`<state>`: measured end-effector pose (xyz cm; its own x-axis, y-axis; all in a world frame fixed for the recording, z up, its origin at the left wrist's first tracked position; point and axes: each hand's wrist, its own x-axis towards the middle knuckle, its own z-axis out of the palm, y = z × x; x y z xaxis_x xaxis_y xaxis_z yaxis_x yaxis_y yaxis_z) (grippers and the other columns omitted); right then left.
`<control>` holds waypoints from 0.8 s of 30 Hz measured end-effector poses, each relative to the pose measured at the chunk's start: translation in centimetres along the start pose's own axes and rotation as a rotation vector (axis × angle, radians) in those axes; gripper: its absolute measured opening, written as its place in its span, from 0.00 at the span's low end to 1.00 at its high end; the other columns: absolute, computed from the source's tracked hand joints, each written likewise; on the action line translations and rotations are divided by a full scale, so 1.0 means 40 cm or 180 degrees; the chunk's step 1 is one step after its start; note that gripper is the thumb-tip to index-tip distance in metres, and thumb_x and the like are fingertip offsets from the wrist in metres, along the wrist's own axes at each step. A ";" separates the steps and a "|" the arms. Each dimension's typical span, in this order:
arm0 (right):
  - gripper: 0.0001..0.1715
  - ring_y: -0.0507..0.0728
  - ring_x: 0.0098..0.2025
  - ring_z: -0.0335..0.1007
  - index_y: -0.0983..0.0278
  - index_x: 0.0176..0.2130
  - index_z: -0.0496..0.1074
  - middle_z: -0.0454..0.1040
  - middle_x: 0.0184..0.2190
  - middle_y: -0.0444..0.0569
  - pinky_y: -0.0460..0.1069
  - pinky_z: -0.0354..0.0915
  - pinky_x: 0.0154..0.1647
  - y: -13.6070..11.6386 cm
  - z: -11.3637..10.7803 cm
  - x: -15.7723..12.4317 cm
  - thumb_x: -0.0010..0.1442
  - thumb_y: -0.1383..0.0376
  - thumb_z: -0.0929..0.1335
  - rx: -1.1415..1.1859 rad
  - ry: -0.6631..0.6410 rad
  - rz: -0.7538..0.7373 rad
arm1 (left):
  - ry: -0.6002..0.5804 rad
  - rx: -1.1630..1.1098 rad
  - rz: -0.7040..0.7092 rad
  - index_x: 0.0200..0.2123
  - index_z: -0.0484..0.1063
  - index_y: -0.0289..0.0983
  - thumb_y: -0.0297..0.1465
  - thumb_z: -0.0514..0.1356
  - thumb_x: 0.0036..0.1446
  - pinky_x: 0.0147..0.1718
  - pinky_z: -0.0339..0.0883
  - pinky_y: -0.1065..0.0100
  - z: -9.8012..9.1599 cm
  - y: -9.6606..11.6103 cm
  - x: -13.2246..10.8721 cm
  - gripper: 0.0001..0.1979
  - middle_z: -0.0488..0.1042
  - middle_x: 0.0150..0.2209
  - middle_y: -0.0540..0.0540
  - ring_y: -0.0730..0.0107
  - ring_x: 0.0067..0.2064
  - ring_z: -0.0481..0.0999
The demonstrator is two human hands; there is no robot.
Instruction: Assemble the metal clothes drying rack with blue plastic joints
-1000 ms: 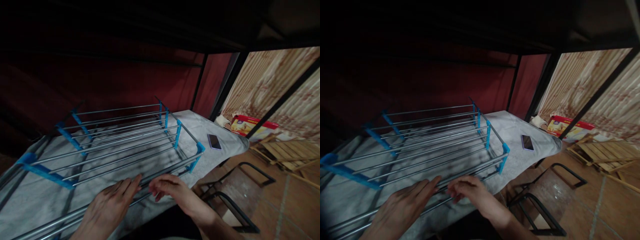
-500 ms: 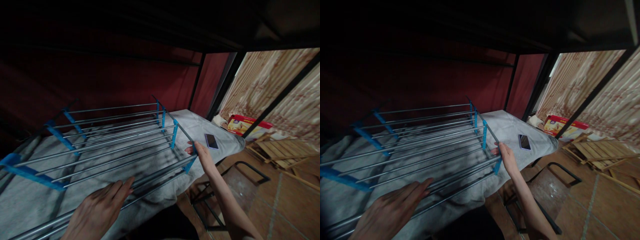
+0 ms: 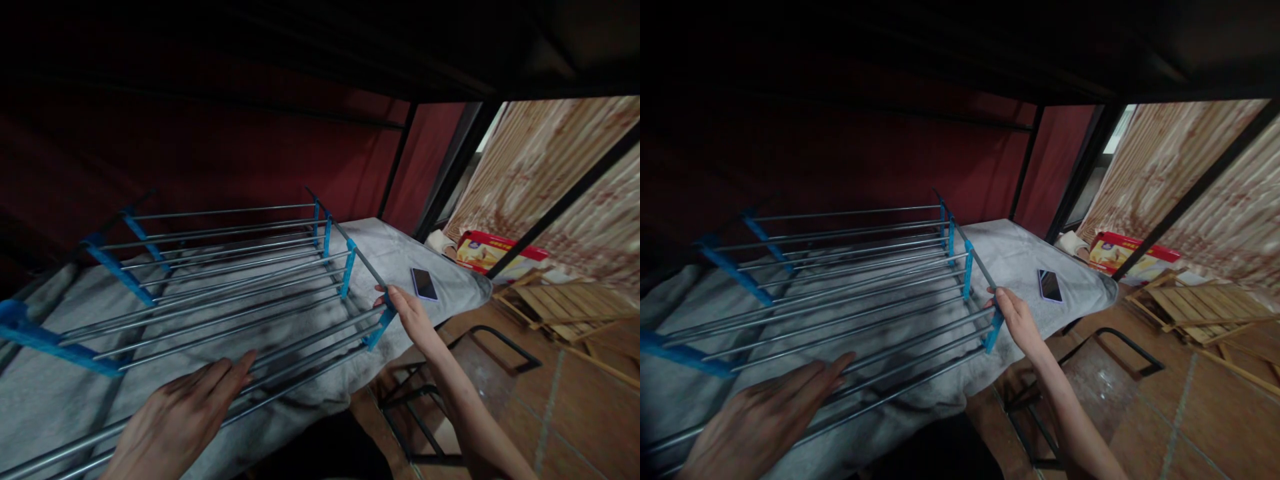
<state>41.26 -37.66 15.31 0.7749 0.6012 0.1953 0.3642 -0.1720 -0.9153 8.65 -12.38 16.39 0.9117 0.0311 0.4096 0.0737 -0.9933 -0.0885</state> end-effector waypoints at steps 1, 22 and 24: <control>0.34 0.59 0.40 0.74 0.63 0.41 0.80 0.80 0.42 0.52 0.52 0.67 0.44 0.004 0.001 0.000 0.67 0.41 0.59 0.0005 0.0014 -0.0017 | 0.0048 0.0008 0.0004 0.60 0.72 0.45 0.31 0.50 0.70 0.27 0.69 0.74 0.000 -0.002 -0.001 0.19 0.80 0.36 0.48 0.71 0.32 0.80; 0.36 0.59 0.39 0.74 0.64 0.45 0.78 0.81 0.43 0.54 0.53 0.68 0.43 0.006 0.005 -0.002 0.68 0.41 0.58 -0.0009 0.0058 -0.0106 | 0.0076 -0.0321 -0.0094 0.57 0.74 0.46 0.33 0.50 0.70 0.26 0.68 0.75 -0.011 0.015 0.013 0.18 0.79 0.34 0.49 0.73 0.31 0.80; 0.36 0.58 0.37 0.74 0.65 0.46 0.78 0.81 0.41 0.54 0.53 0.69 0.43 0.008 0.006 0.000 0.67 0.40 0.58 0.0069 0.0055 -0.0098 | 0.0041 -0.0331 -0.0109 0.57 0.74 0.46 0.34 0.50 0.70 0.26 0.68 0.75 -0.011 0.017 0.012 0.18 0.79 0.34 0.50 0.73 0.31 0.80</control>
<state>41.27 -37.51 14.94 0.7724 0.5922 0.2295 0.3768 -0.1364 -0.9162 8.98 -13.09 16.93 0.9041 0.0645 0.4224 0.0618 -0.9979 0.0200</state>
